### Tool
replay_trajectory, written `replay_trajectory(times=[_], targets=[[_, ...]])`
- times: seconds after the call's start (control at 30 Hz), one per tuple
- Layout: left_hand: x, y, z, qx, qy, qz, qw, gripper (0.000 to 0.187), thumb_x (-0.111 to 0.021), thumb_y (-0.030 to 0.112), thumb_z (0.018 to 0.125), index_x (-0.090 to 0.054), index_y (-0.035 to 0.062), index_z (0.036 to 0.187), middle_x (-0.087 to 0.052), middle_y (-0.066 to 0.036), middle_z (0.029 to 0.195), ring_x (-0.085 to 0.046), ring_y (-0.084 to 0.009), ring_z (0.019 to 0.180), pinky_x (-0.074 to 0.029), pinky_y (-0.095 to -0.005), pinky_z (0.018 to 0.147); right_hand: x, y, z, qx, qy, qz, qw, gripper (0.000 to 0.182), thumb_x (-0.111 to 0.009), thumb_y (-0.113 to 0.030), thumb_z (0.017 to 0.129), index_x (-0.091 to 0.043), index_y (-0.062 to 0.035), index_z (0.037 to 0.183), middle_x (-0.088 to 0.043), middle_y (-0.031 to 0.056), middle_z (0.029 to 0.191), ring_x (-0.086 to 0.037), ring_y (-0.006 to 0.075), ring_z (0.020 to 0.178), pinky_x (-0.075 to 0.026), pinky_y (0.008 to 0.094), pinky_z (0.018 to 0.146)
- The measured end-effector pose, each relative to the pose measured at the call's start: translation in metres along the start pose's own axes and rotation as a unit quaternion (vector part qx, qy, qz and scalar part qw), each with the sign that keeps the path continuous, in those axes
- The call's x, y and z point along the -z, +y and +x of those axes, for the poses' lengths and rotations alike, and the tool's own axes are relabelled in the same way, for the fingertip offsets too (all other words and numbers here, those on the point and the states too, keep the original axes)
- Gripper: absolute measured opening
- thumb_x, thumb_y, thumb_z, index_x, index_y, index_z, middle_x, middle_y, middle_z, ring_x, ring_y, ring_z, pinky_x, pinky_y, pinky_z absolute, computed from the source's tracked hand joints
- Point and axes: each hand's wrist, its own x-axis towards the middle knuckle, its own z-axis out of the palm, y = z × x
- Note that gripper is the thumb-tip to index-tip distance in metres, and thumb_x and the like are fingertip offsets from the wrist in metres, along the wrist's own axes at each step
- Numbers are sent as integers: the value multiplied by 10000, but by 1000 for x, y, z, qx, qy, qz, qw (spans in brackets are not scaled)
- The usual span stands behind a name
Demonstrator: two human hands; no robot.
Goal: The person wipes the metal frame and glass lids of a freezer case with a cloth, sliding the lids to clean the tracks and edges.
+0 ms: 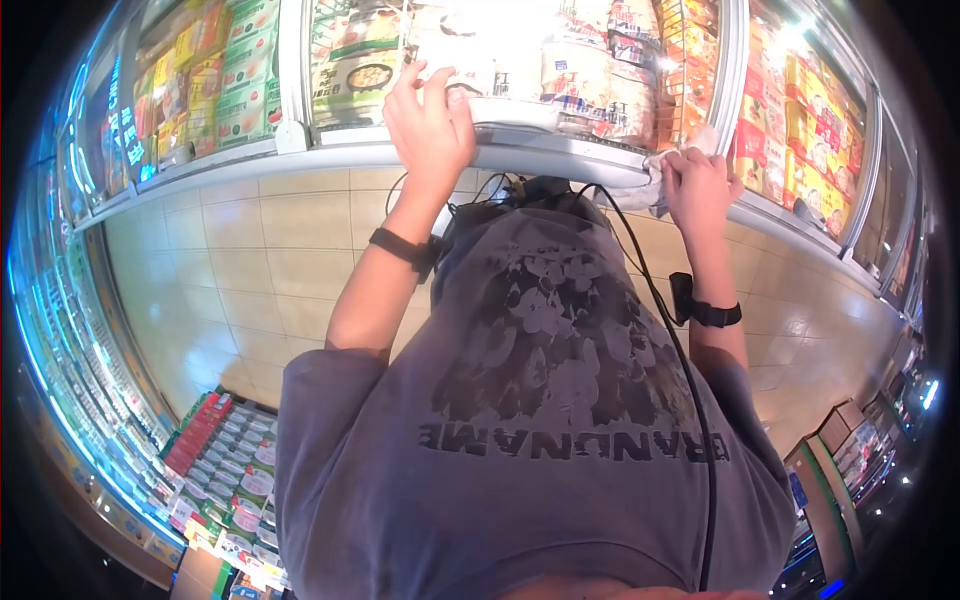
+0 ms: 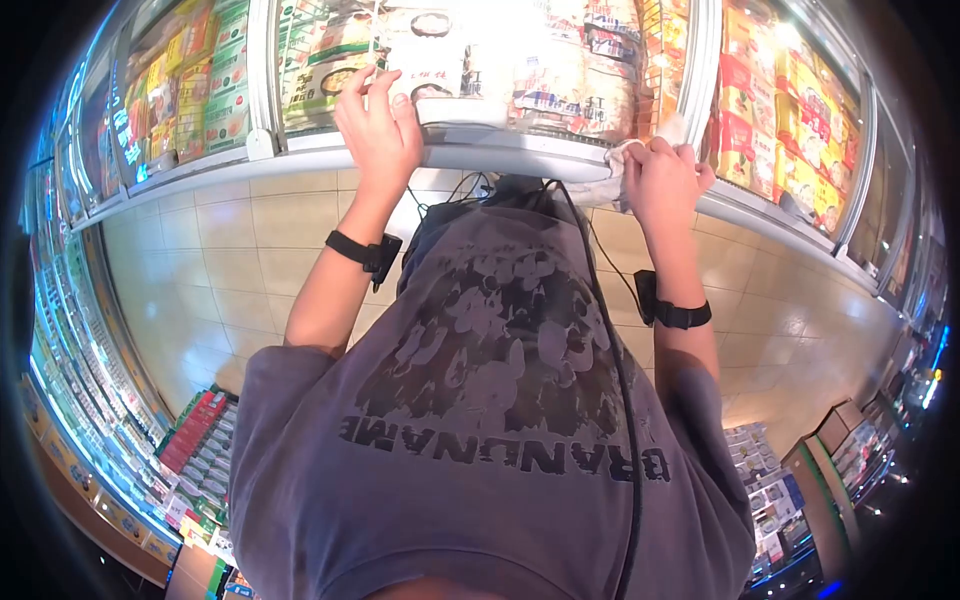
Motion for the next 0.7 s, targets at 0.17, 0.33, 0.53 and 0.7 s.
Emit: replay_trajectory(times=[0.17, 0.33, 0.53, 0.7], targets=[[-2, -1, 0, -5, 4, 1, 1000, 318, -617, 187, 960, -716, 100, 1249, -575, -137, 1405, -549, -343, 1177, -408, -484, 1044, -4, -53, 12, 110, 7, 24, 994, 115, -710, -206, 914, -805, -159, 868, -690, 2, 913, -643, 251, 979, -405, 542, 971], [-1, -4, -1, -7, 10, -3, 1000, 317, -616, 173, 955, -722, 103, 1246, -583, -131, 1405, -573, -337, 1167, -417, -466, 1017, 8, -51, 9, 104, -3, 63, 993, 216, -705, -307, 928, -837, -137, 917, -710, 31, 937, -633, 257, 983, -372, 540, 996], [-3, -4, -2, -11, 15, -4, 1000, 315, -612, 160, 957, -724, 102, 1245, -597, -123, 1393, -611, -313, 1120, -426, -442, 977, 12, -52, 1, 61, -19, 60, 996, 253, -708, -364, 953, -832, -152, 1013, -707, 23, 980, -619, 248, 1035, -357, 550, 1009], [-4, -4, -3, -8, 27, 0, 1000, 311, -607, 169, 968, -721, 102, 1249, -601, -122, 1389, -622, -304, 1110, -431, -439, 962, -2, -40, 5, 82, -9, 46, 996, 169, -742, -313, 945, -818, -175, 1008, -696, 13, 985, -622, 245, 1030, -367, 548, 974]])
